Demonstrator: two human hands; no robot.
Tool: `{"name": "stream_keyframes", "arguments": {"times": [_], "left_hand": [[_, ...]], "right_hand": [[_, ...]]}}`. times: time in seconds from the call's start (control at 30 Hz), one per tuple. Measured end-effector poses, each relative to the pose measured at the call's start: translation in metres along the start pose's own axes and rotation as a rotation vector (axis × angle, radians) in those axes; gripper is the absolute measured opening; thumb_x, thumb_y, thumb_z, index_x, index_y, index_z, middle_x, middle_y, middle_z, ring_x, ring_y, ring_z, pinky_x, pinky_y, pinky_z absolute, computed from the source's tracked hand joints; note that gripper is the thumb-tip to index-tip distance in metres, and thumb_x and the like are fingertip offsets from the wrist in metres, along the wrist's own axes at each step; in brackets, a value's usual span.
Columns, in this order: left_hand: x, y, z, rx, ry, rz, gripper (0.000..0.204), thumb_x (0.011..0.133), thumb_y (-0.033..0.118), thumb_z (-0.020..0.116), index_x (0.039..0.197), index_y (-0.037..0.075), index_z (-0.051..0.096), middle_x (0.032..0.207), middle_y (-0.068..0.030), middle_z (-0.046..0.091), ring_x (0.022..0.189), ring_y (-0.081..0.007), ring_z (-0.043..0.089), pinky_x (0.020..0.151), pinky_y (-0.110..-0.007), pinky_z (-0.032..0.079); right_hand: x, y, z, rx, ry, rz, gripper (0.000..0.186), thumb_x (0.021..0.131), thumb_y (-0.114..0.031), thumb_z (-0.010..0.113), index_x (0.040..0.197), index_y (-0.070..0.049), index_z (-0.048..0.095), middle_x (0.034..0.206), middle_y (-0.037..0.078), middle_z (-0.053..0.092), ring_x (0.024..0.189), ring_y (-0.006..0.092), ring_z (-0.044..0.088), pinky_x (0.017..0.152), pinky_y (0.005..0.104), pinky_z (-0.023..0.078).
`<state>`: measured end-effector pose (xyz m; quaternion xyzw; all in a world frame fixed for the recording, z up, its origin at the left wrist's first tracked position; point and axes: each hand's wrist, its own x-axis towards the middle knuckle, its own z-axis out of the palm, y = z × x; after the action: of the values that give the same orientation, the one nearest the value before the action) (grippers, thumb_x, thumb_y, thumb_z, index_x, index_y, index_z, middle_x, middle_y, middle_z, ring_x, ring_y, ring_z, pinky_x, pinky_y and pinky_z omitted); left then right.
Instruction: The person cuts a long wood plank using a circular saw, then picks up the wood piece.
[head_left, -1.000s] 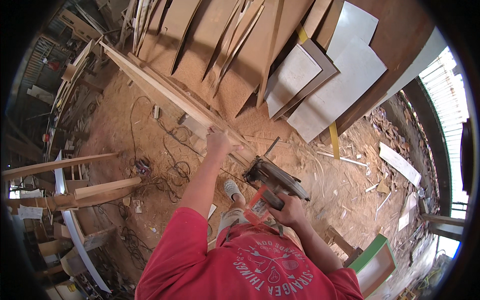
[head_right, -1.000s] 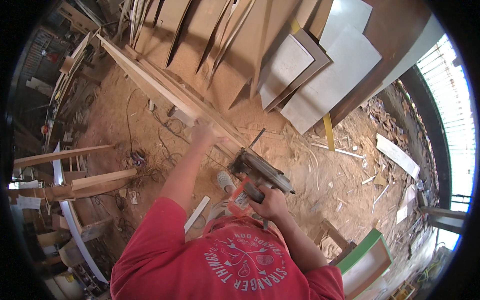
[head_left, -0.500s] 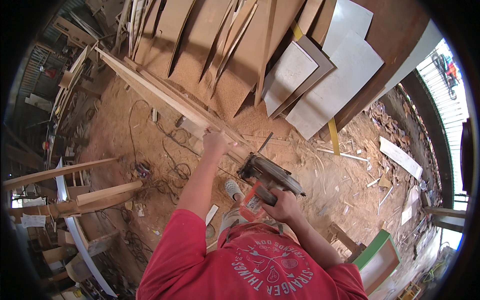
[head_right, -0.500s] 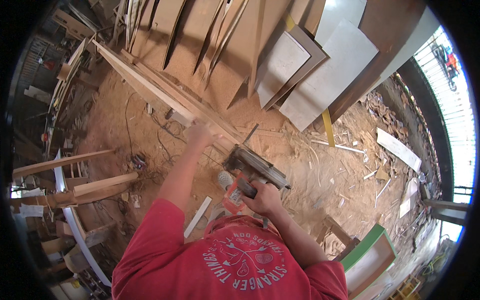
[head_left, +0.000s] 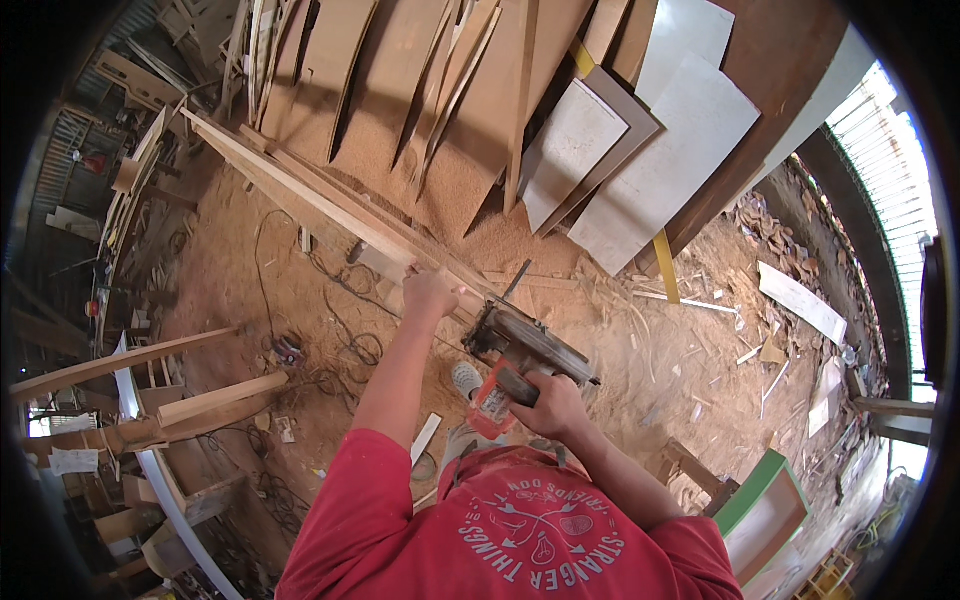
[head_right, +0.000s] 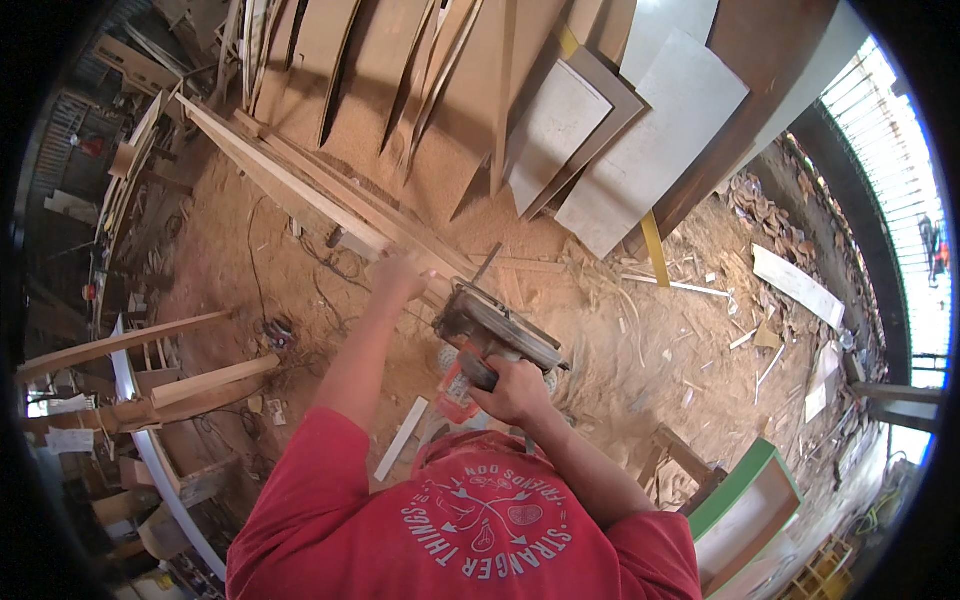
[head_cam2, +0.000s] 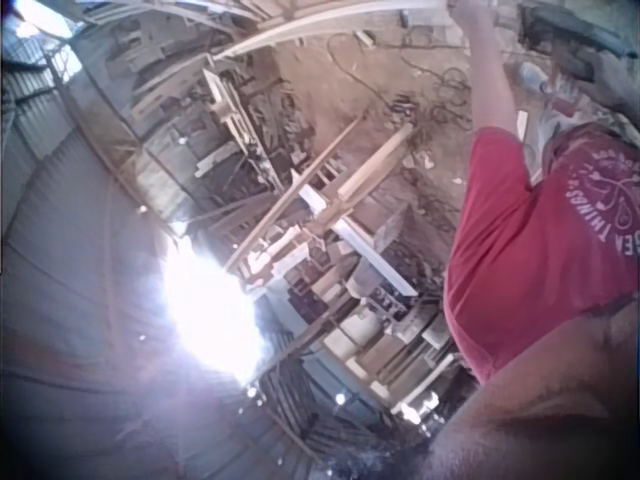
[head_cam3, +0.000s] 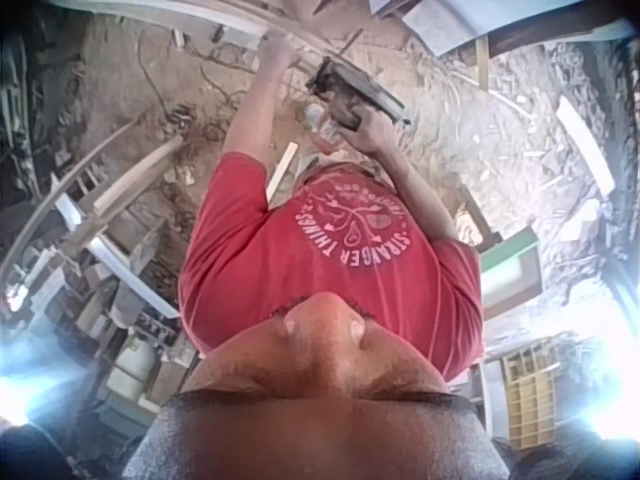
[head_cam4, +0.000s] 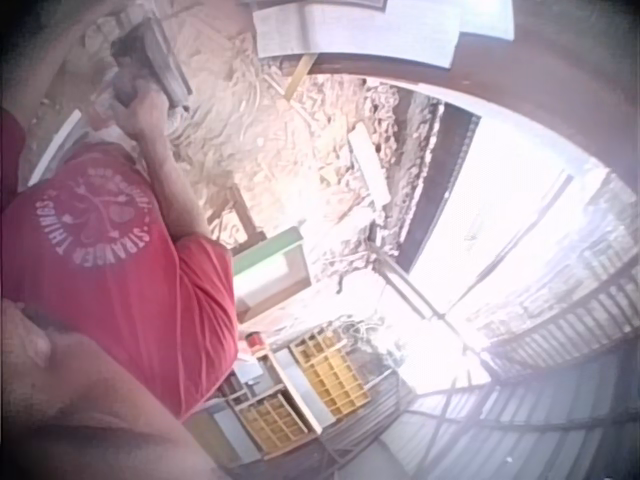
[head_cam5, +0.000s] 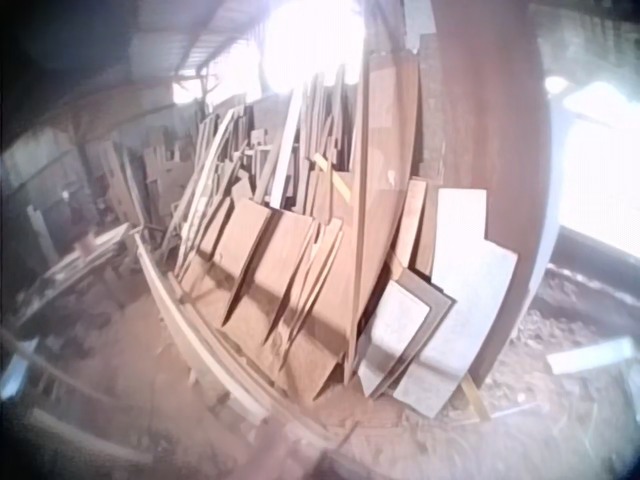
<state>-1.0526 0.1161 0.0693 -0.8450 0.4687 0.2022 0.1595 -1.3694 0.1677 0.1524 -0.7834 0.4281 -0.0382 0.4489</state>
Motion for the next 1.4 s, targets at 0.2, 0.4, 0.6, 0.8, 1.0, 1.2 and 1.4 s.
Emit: {"name": "stream_keyframes", "arguments": {"times": [0.2,0.4,0.6,0.8,1.0,1.2,1.4], "left_hand": [[0.001,0.0,-0.008,0.026,-0.028,0.023,0.058,0.103,0.053,0.06,0.153,0.024,0.057,0.15,-0.0225,0.06,0.15,-0.0445,0.044,0.117,-0.051,0.044],[0.009,-0.02,-0.001,-0.01,-0.054,0.054,0.037,0.104,0.035,0.058,0.137,0.023,0.067,0.131,-0.02,0.072,0.13,-0.0405,0.063,0.105,-0.05,0.052],[0.017,-0.032,0.01,-0.012,0.097,0.129,0.029,0.098,0.019,0.058,0.122,0.016,0.074,0.117,-0.0199,0.076,0.116,-0.0368,0.071,0.098,-0.047,0.055],[0.025,-0.031,0.01,-0.014,0.102,0.16,0.027,0.096,0.014,0.058,0.117,0.014,0.074,0.11,-0.0204,0.077,0.11,-0.0373,0.073,0.093,-0.049,0.057],[0.029,-0.035,0.006,-0.035,0.094,0.171,0.028,0.093,0.012,0.061,0.118,0.018,0.074,0.11,-0.0208,0.077,0.11,-0.0394,0.072,0.094,-0.05,0.057],[0.029,-0.045,0.011,-0.041,0.135,0.198,0.031,0.092,0.009,0.061,0.119,0.016,0.075,0.112,-0.0214,0.077,0.111,-0.0389,0.072,0.096,-0.05,0.056],[0.024,-0.03,-0.011,0.029,0.084,0.193,0.031,0.093,0.011,0.061,0.121,0.013,0.075,0.113,-0.022,0.077,0.11,-0.0398,0.073,0.096,-0.049,0.057]], "right_hand": [[0.011,-0.005,0.004,-0.028,-0.015,-0.003,0.044,0.079,-0.042,0.081,0.109,-0.011,0.077,0.088,0.023,0.075,0.087,0.0454,0.073,0.082,0.0538,0.059],[0.021,-0.02,0.011,-0.025,-0.028,-0.041,0.047,0.081,-0.043,0.079,0.11,-0.007,0.075,0.089,0.024,0.074,0.089,0.0443,0.072,0.082,0.0536,0.058],[0.03,-0.02,0.017,-0.027,-0.028,-0.054,0.048,0.081,-0.042,0.077,0.113,-0.008,0.074,0.089,0.024,0.075,0.088,0.0441,0.073,0.082,0.0532,0.058],[0.036,-0.038,0.004,-0.022,-0.109,0.019,0.048,0.082,-0.043,0.074,0.116,-0.009,0.074,0.095,0.024,0.076,0.095,0.0435,0.073,0.087,0.0535,0.058],[0.054,-0.053,0.012,-0.019,-0.09,0.047,0.046,0.08,-0.043,0.078,0.11,-0.008,0.075,0.092,0.024,0.075,0.092,0.0438,0.072,0.085,0.0532,0.057],[0.061,-0.055,0.018,0.0,-0.093,0.003,0.047,0.081,-0.043,0.077,0.111,-0.008,0.075,0.093,0.024,0.075,0.093,0.0433,0.073,0.086,0.0527,0.058],[0.074,-0.061,0.011,0.029,-0.202,0.097,0.055,0.08,-0.042,0.072,0.118,-0.003,0.073,0.101,0.026,0.075,0.1,0.0448,0.072,0.091,0.052,0.057]]}}
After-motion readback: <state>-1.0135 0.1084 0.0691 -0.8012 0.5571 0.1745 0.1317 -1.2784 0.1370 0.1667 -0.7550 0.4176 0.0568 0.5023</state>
